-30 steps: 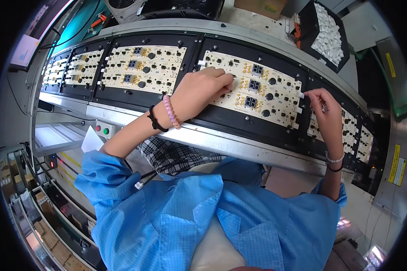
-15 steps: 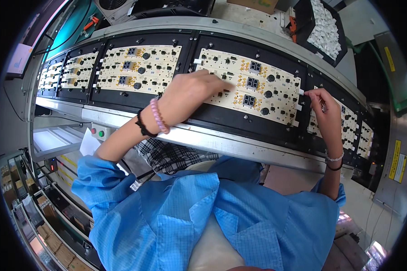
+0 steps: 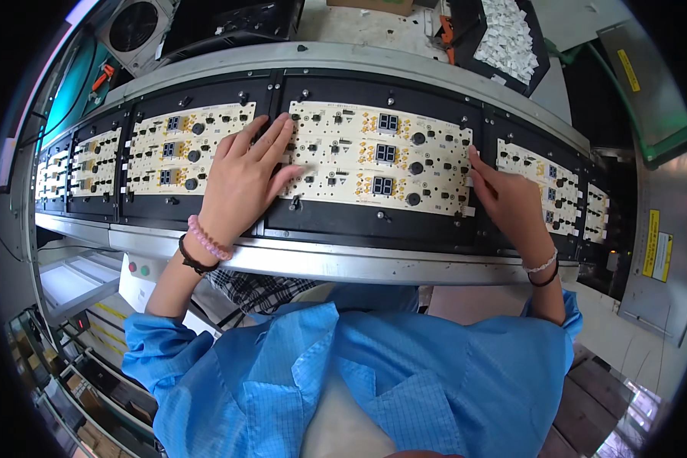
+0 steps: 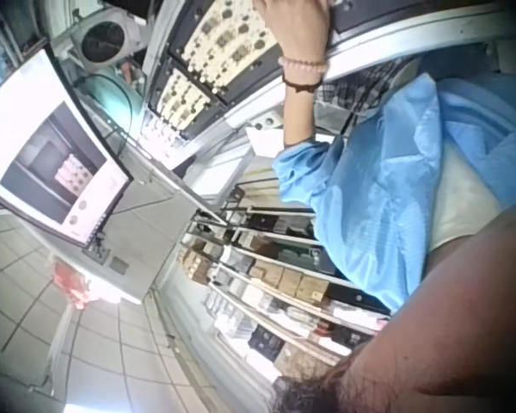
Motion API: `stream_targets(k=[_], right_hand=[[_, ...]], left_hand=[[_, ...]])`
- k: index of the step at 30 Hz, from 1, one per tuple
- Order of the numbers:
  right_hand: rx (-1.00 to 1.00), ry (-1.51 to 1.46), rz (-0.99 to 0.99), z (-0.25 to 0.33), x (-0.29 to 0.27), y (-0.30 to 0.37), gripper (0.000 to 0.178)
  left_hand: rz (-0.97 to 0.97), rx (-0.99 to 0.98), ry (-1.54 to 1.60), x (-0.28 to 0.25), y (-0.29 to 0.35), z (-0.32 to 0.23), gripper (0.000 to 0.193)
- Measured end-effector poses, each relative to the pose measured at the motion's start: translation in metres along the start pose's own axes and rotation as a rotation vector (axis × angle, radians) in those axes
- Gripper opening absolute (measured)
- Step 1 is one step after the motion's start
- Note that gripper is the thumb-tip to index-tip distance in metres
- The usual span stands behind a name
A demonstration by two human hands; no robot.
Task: Placing small components onto printed circuit boards on a production assembly line.
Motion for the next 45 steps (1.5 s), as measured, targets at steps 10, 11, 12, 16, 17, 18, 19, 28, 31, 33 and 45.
stream_targets(k=[10, 11, 12, 16, 17, 18, 19, 28, 31, 33, 45], right_hand=[[0.058, -0.171, 0.128, 0.0, -0.005, 0.013, 0.034], [0.089, -0.167, 0.184, 0.003, 0.0, 0.02, 0.035], [0.072, -0.15, 0.119, 0.008, 0.001, 0.026, 0.038], [0.025, 0.104, 0.067, 0.028, 0.003, 0.028, 0.039], [0.01, 0.137, 0.078, 0.03, 0.003, 0.026, 0.039], [-0.013, 0.168, 0.082, 0.032, 0.005, 0.023, 0.039], [-0.016, 0.168, 0.08, 0.032, 0.002, 0.021, 0.039], [0.072, 0.045, 0.208, 0.048, 0.002, 0.057, 0.043], [0.001, 0.231, 0.222, 0.055, 0.008, 0.051, 0.042], [-0.033, 0.323, 0.232, 0.052, 0.0, 0.044, 0.039], [-0.263, 0.133, 0.305, 0.101, 0.014, -0.052, 0.046]], left_hand=[[0.165, -0.042, 0.033, -0.002, 0.027, -0.008, 0.077], [0.181, -0.047, 0.053, -0.007, 0.031, -0.008, 0.075], [0.195, -0.04, 0.076, -0.009, 0.032, -0.008, 0.074], [0.138, -0.063, 0.058, -0.011, 0.031, -0.013, 0.072], [0.146, -0.069, 0.06, -0.009, 0.033, -0.015, 0.075], [0.145, -0.072, 0.058, -0.007, 0.035, -0.015, 0.075], [0.163, -0.083, 0.105, -0.005, 0.036, -0.014, 0.077], [0.289, -0.049, 0.143, -0.014, 0.064, -0.014, 0.078], [0.258, -0.056, 0.16, -0.017, 0.061, -0.015, 0.074], [0.21, -0.057, 0.191, -0.014, 0.062, -0.017, 0.073], [0.059, 0.22, 0.225, -0.013, 0.034, -0.096, 0.076]])
Point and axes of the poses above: each hand's wrist, its own y-axis away from the middle knuckle, its own x-axis out of the palm, z = x × y, the point moved 7 cm from there along -y, towards the middle knuckle, and after that the axes turned 9 degrees about -x, right-handed, at the moved point
